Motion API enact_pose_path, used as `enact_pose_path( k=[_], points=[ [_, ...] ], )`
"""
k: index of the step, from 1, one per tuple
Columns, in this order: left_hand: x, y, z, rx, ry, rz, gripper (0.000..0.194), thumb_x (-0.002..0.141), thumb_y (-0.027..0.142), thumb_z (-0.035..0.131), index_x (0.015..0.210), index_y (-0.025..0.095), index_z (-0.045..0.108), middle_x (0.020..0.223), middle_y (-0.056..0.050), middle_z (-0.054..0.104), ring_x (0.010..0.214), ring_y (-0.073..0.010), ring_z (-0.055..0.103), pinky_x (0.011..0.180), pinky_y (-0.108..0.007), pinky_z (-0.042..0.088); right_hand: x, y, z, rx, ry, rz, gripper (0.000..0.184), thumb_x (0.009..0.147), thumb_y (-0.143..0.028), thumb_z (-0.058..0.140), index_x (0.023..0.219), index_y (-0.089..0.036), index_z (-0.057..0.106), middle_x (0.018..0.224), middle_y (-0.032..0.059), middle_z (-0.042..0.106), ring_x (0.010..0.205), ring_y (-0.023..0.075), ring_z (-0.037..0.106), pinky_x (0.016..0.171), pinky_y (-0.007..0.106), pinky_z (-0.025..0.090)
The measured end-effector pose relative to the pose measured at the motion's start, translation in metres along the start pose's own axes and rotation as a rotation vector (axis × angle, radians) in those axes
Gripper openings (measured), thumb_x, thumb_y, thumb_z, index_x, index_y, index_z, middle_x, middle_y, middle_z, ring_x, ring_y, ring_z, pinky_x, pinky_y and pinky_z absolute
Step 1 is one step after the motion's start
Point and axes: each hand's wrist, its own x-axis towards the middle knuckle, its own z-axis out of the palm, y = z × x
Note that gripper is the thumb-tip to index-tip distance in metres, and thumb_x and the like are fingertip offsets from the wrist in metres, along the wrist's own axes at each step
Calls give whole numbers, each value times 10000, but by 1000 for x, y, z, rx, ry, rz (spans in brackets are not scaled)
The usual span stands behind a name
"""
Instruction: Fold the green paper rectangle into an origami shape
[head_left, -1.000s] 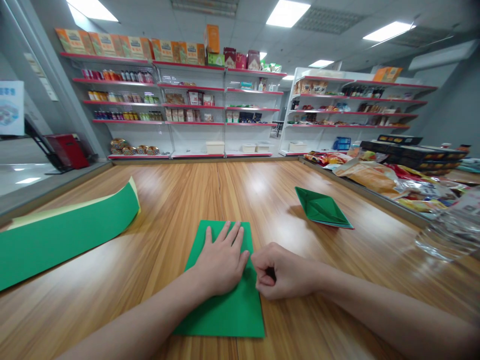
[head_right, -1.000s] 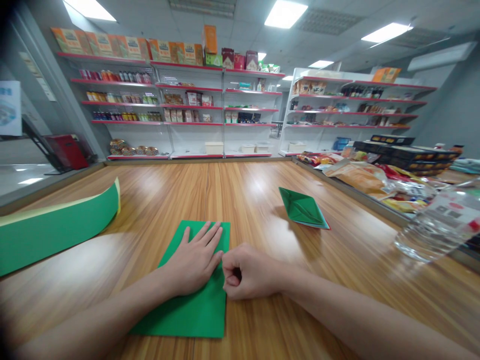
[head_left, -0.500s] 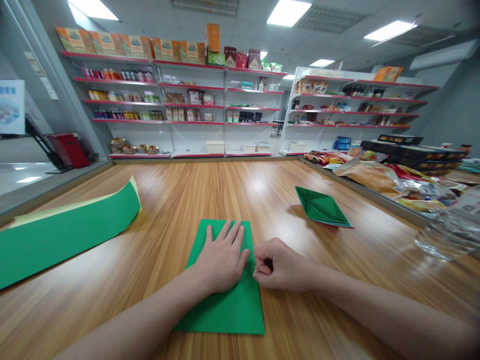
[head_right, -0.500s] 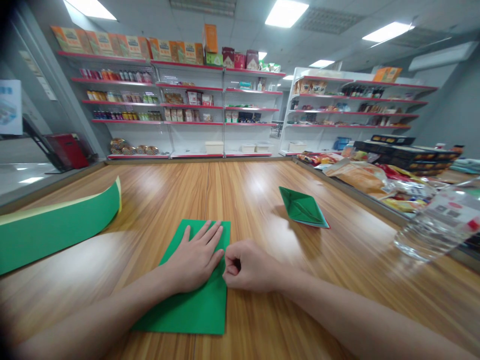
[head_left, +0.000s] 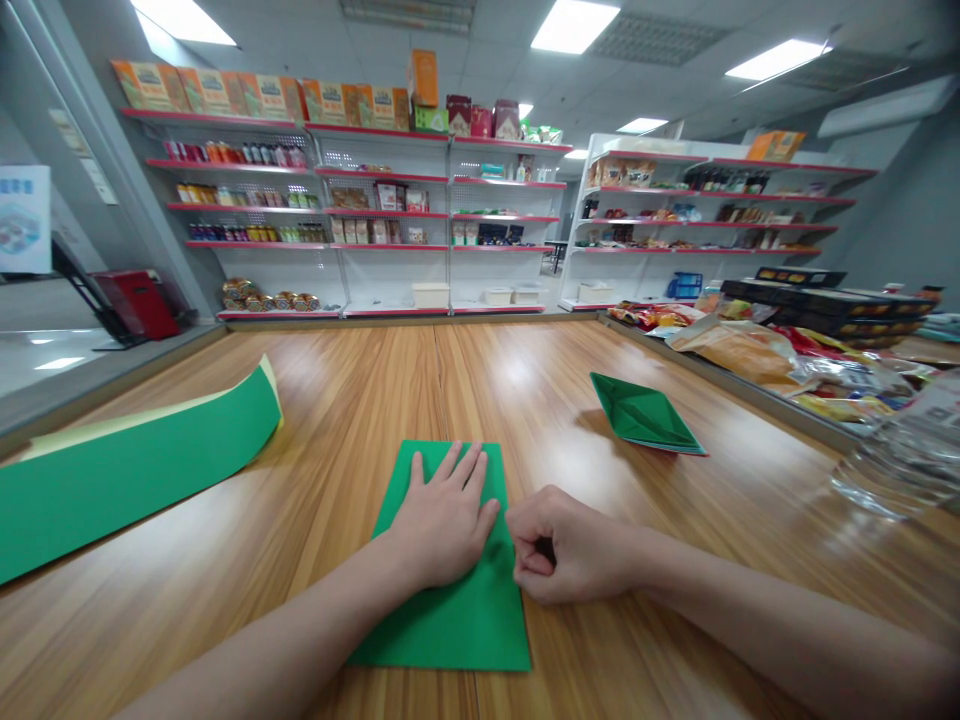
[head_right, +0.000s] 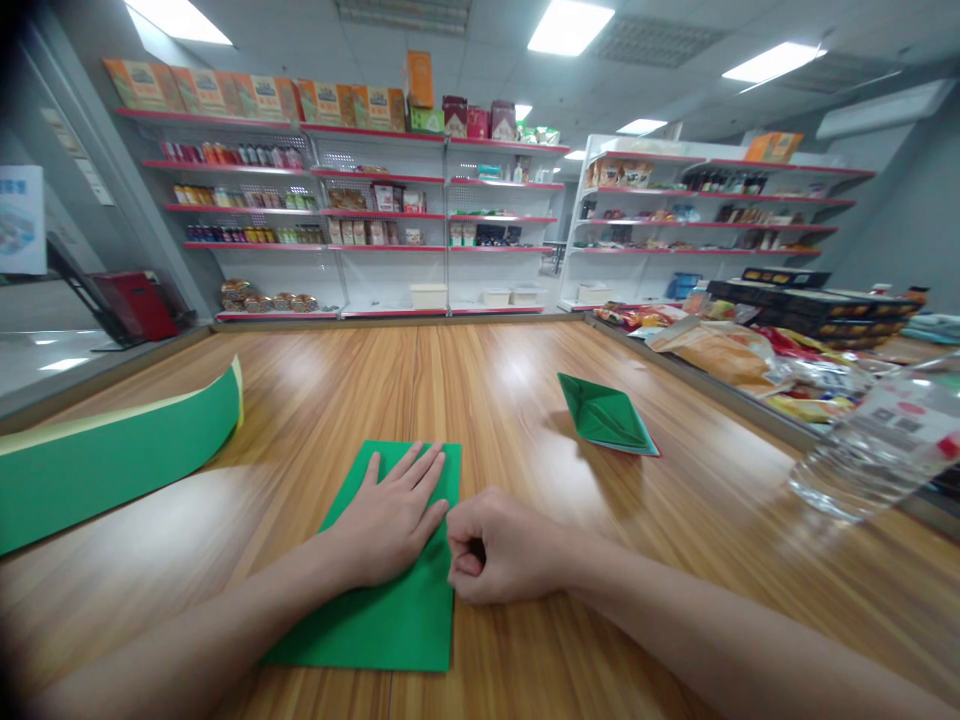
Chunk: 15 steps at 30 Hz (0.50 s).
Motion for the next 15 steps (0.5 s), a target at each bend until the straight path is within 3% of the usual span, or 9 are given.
enact_pose_path(
  k=[8,15],
  points=[
    [0,0,0,8,-3,0,587,956,435,199,1449,122,255,1528,-89,165,1405,-318,138,1023,-724,159,2,-12,-1,-34,-20,72,190,568,-37,520,511,-169,396,502,-68,438,449,52,373,460,176,297],
    [0,-1,1,4,-4,0,595,951,444,200,1455,130,241,1530,-85,152,1406,-318,132,1022,-726,154,-2,-12,6,-21,-66,31,170,580,-52,539,524,-166,426,524,-69,453,463,50,402,471,170,316]
  ],
)
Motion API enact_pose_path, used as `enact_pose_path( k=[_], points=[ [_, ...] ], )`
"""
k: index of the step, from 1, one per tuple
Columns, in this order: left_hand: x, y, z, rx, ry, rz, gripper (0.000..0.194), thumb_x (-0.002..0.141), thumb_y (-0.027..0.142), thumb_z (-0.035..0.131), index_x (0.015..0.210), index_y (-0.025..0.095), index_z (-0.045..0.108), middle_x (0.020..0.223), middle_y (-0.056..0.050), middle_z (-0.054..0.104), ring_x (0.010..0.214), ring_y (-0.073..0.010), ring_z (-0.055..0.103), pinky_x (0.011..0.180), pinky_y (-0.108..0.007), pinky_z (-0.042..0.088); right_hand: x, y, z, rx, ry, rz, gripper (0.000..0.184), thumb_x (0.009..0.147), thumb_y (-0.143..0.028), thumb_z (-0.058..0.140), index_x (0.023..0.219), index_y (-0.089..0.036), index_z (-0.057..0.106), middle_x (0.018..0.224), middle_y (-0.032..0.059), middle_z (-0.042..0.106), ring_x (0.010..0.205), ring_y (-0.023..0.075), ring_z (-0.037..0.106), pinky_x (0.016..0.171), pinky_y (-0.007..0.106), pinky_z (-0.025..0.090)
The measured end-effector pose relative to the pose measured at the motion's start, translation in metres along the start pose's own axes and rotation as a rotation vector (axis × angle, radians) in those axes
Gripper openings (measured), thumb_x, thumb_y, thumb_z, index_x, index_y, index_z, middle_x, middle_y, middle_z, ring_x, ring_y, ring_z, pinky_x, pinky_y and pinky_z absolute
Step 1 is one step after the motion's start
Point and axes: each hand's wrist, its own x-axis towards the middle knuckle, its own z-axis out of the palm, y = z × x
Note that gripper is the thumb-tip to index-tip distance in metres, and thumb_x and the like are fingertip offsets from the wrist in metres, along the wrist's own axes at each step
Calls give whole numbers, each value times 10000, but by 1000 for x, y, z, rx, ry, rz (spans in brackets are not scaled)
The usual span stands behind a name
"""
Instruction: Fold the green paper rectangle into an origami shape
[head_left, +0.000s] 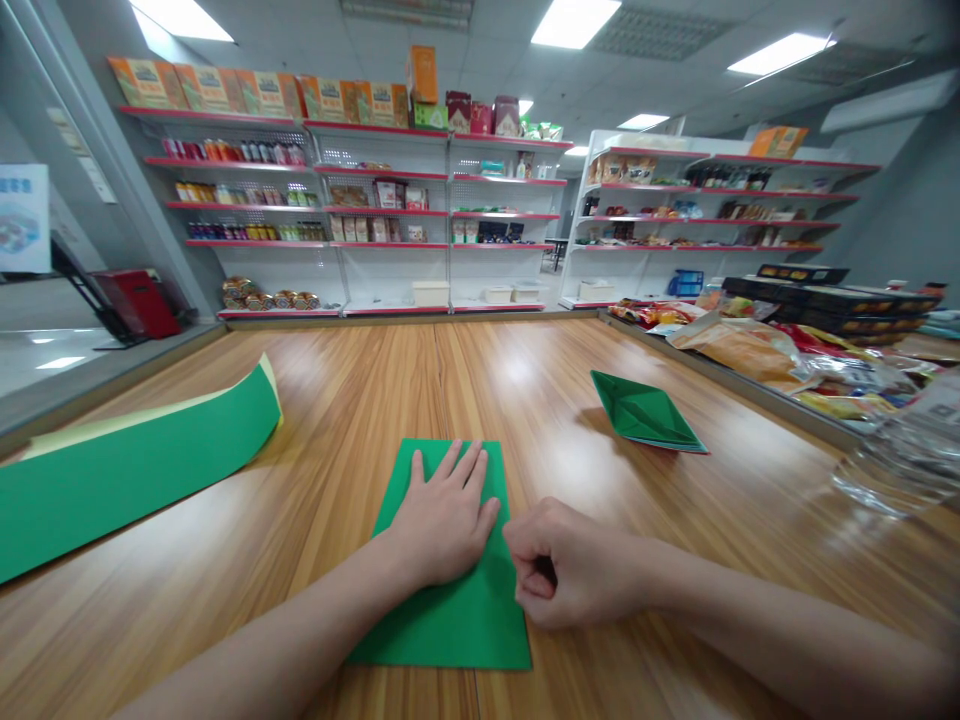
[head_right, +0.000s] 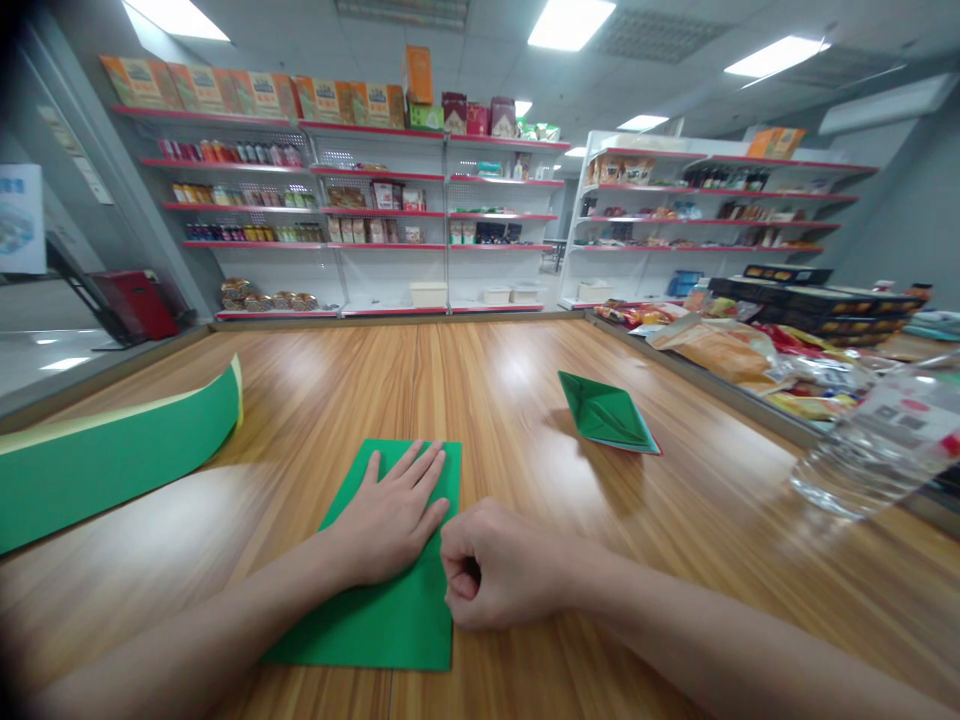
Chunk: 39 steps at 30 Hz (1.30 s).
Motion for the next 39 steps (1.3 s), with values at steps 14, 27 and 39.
enact_pose_path(
  k=[14,27,39],
  points=[
    [2,-2,4,8,4,-21,599,952,449,180,1461,135,231,1537,-87,132,1413,-309,102,1034,-710,131,11,21,-1,-21,415,242,217,677,-118,536,556,-182,368,537,-57,446,507,70,388,489,190,303],
    [2,-1,1,6,-2,-19,605,952,446,175,1462,124,222,1537,-99,143,1408,-329,108,1030,-715,137,2,16,-3,23,174,140,191,623,-99,537,540,-175,383,507,-72,427,469,53,380,462,170,286],
    [2,-1,1,1,-18,-28,603,949,452,179,1465,141,220,1537,-84,138,1413,-310,94,1041,-703,129,-4,-2,3,70,-36,149,134,575,-92,557,508,-161,462,488,-72,467,431,47,408,425,156,305]
  ],
)
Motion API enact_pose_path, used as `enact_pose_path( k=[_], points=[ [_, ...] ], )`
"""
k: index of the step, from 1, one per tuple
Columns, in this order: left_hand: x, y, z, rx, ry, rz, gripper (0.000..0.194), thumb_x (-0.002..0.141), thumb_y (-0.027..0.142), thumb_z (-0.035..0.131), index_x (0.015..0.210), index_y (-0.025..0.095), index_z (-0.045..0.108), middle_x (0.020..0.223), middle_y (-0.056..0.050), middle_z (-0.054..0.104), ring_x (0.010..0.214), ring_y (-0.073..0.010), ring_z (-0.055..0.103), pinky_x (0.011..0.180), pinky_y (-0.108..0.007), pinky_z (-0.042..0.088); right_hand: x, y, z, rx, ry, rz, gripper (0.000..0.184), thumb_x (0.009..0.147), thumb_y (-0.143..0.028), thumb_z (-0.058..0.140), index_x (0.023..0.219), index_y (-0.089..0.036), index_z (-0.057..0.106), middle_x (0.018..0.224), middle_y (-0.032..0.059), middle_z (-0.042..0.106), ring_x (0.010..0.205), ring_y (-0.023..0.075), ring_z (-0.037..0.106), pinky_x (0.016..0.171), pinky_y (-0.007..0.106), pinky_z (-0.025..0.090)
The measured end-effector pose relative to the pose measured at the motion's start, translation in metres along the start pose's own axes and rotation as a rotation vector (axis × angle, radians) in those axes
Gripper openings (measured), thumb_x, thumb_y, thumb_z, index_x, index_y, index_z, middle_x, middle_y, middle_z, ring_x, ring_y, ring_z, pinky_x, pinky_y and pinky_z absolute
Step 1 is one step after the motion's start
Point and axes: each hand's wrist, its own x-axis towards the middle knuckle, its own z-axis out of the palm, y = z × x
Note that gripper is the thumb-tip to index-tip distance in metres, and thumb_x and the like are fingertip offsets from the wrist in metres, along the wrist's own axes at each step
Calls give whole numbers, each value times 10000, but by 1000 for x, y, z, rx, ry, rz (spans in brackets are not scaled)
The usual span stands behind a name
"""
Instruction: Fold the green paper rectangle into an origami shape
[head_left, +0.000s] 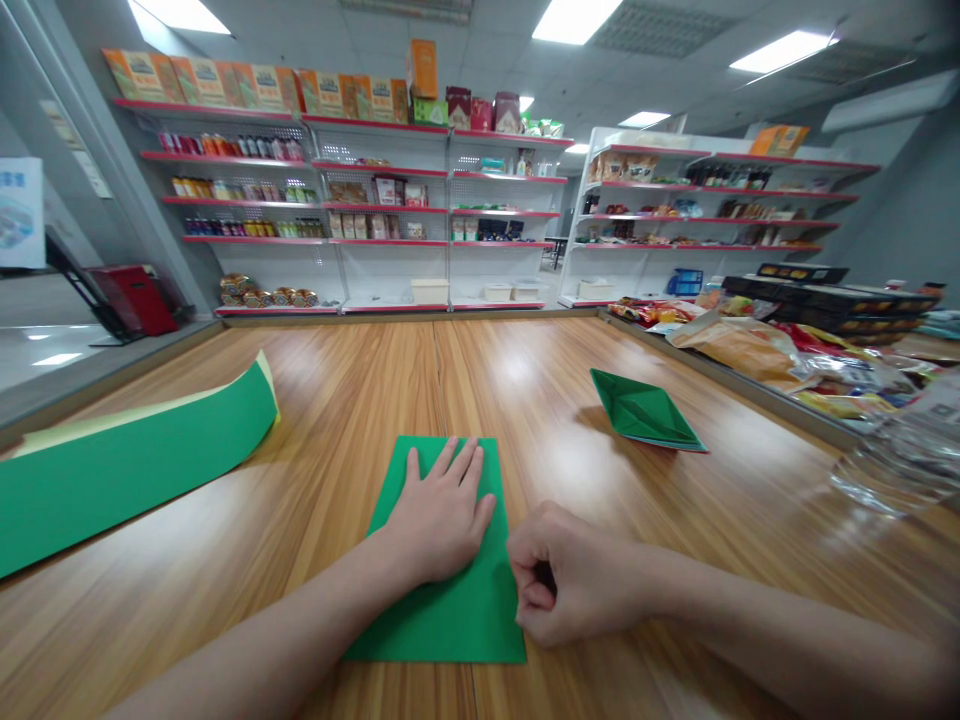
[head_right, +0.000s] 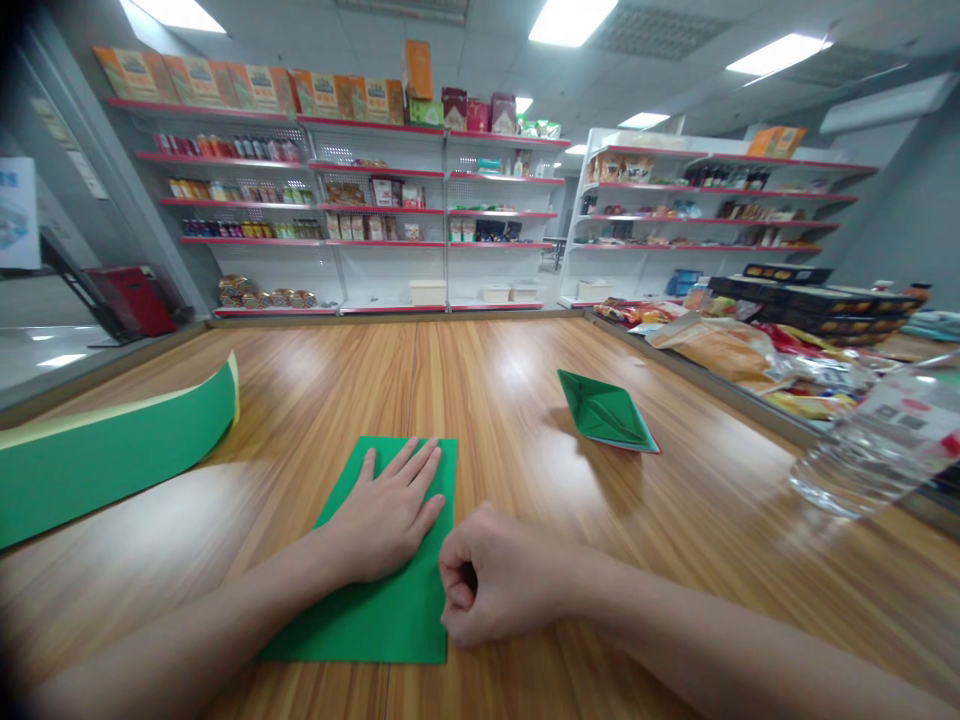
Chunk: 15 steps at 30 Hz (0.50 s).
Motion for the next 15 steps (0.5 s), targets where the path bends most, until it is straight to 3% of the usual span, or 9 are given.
enact_pose_path(
  k=[7,11,13,15],
  points=[
    [1,1,1,-2,-11,-6,594,948,443,187,1467,155,218,1541,-83,128,1413,-316,83,1042,-701,118,-6,-24,5,159,-175,93,163,551,-59,591,503,-157,470,465,-87,454,407,33,386,389,128,294],
    [1,1,1,-4,-2,-3,592,950,440,184,1465,151,221,1541,-88,137,1413,-314,95,1037,-701,128,2,-10,7,383,-64,211,205,606,-94,543,538,-185,374,480,-70,486,412,57,453,392,148,324],
    [0,1,1,-1,2,1,595,950,441,180,1463,142,224,1540,-92,140,1412,-316,96,1034,-703,131,6,-3,7,259,110,147,196,576,-73,540,523,-179,384,486,-67,475,427,53,430,407,154,310],
    [0,0,1,2,4,3,596,950,443,179,1463,143,227,1539,-95,145,1412,-317,94,1035,-702,132,8,1,6,120,175,64,179,556,-63,538,509,-172,404,481,-70,458,431,48,394,414,160,288]
  ],
)
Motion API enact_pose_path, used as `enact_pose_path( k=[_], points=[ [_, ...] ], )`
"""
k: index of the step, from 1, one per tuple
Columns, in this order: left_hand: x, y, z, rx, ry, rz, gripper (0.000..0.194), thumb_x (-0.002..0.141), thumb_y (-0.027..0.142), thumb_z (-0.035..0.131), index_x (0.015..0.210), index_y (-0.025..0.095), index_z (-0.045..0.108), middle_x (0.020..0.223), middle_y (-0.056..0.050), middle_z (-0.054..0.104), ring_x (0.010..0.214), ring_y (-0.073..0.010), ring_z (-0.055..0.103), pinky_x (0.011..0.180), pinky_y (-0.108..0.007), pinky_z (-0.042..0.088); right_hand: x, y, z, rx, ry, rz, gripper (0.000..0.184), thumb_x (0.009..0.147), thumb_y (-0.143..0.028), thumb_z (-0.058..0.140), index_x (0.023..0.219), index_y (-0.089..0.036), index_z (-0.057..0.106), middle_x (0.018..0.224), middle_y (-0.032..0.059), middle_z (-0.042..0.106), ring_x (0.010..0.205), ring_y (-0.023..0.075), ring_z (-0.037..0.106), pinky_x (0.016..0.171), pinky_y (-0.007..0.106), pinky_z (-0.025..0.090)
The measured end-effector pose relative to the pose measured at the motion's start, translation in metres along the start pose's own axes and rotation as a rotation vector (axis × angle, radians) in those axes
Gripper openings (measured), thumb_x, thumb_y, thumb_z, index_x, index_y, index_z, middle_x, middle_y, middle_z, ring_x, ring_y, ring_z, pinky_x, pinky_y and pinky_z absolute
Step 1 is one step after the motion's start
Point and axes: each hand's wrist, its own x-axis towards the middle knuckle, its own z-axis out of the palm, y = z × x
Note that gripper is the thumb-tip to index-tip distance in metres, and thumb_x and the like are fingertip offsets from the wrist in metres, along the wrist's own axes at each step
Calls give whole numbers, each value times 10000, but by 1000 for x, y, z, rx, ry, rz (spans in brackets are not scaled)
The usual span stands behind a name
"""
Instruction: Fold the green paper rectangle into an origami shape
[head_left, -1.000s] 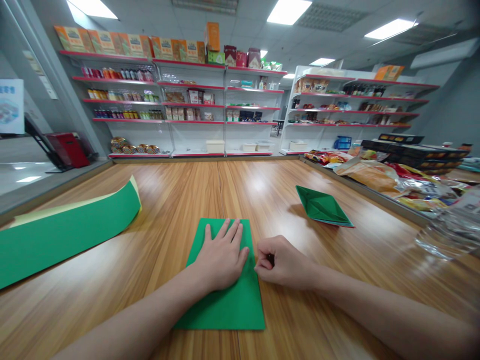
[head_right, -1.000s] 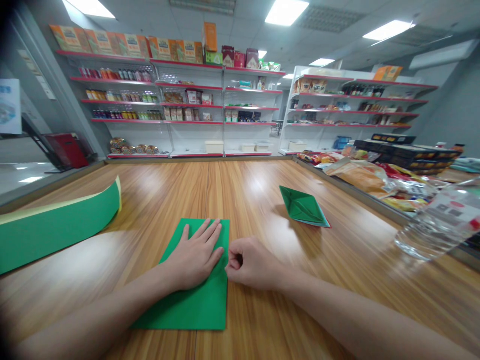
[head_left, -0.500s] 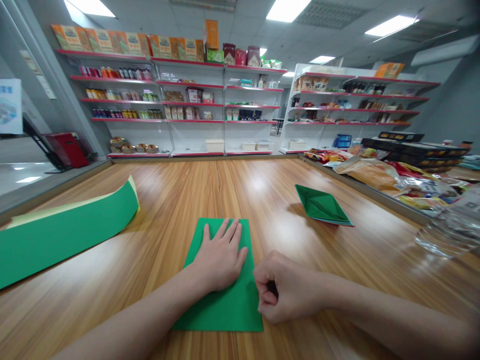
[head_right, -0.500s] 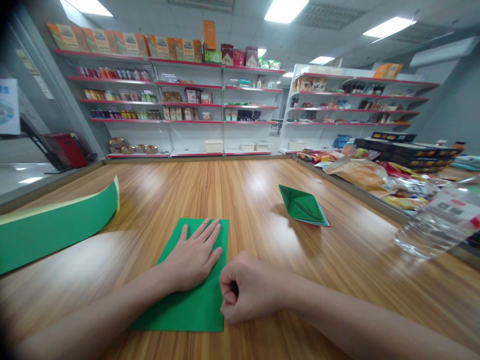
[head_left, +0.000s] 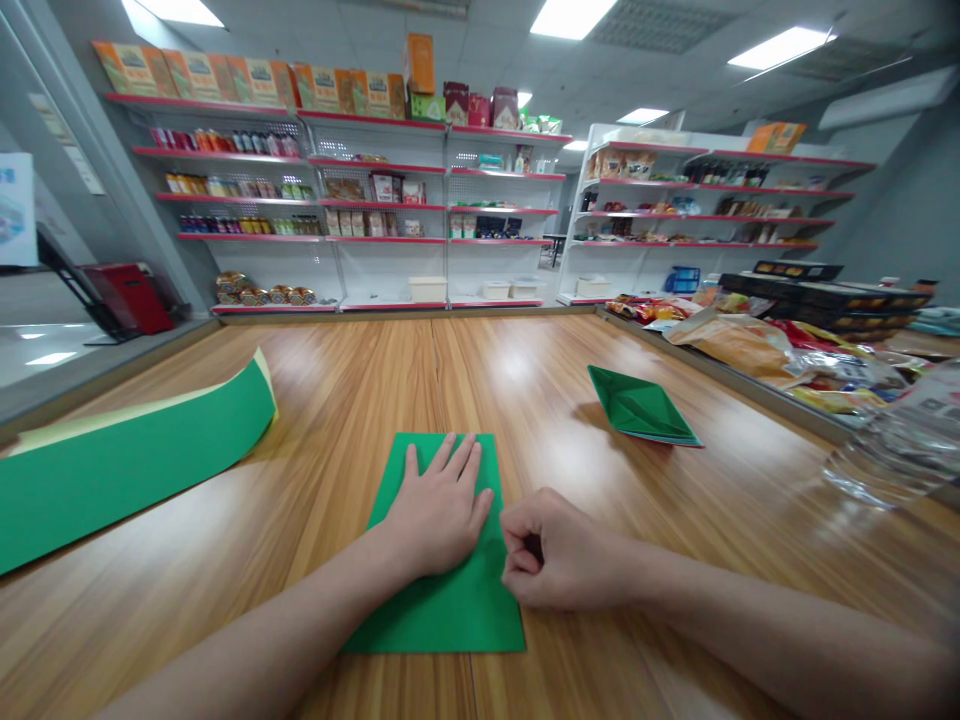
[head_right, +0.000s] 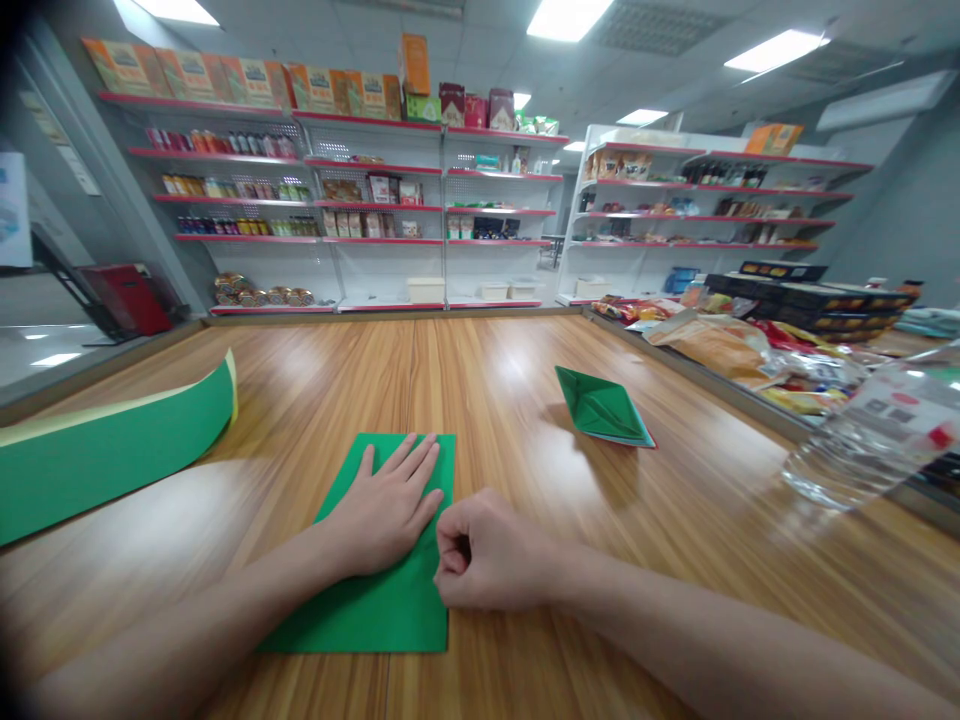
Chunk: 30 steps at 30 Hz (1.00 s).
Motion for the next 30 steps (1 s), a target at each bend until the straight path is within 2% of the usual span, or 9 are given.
enact_pose_path(
  k=[3,7,12,14,16,19,21,27,30],
  points=[
    [0,0,0,0,-1,-3,592,950,447,183,1465,158,225,1541,-88,140,1413,-317,89,1040,-695,136,-2,0,-1,-86,-58,-110,166,562,-75,544,501,-169,422,470,-77,431,421,46,372,418,167,281],
    [1,0,0,0,-9,2,598,950,445,176,1467,145,213,1541,-86,130,1413,-319,87,1038,-703,126,-11,-3,0,-71,-176,-226,168,569,-86,565,497,-169,438,486,-79,434,425,46,389,429,166,303],
    [0,0,-2,-2,-15,5,602,952,444,171,1466,134,207,1539,-90,133,1411,-318,99,1037,-707,129,-17,-7,2,105,-410,-228,194,582,-71,600,502,-161,449,495,-79,452,437,37,409,444,151,318],
    [1,0,-2,-1,-15,9,601,953,442,174,1466,131,206,1539,-91,131,1411,-318,102,1033,-711,134,-15,-7,3,191,-388,-187,230,590,-78,600,496,-167,410,487,-80,436,434,37,395,434,151,307],
    [1,0,-2,0,-11,14,600,954,437,176,1464,124,207,1538,-93,133,1410,-320,102,1029,-716,136,-11,-5,4,211,-255,-151,249,588,-79,578,496,-179,370,474,-84,409,424,40,370,418,156,289],
    [0,0,-1,3,-10,15,597,955,432,178,1461,119,214,1537,-95,135,1409,-324,105,1025,-720,137,-6,-3,4,108,-35,-147,229,562,-55,531,504,-187,354,470,-87,393,418,45,355,420,168,284],
    [0,0,-1,4,-12,16,597,954,430,178,1460,116,216,1538,-94,133,1409,-326,105,1022,-724,139,-3,-2,3,34,30,-166,217,550,-44,515,503,-185,356,472,-85,401,420,47,365,431,173,292],
    [0,-1,-2,8,-2,22,604,954,435,175,1461,110,211,1535,-95,139,1409,-323,106,1023,-725,139,-7,-3,-2,-3,-118,-305,206,562,-56,540,474,-170,392,477,-72,414,428,47,382,433,169,300],
    [1,-1,0,9,0,21,605,953,443,177,1462,118,213,1536,-89,131,1410,-320,107,1026,-722,140,-10,0,-3,26,-200,-312,199,571,-65,558,475,-166,415,480,-70,429,430,46,396,429,161,305]
  ],
)
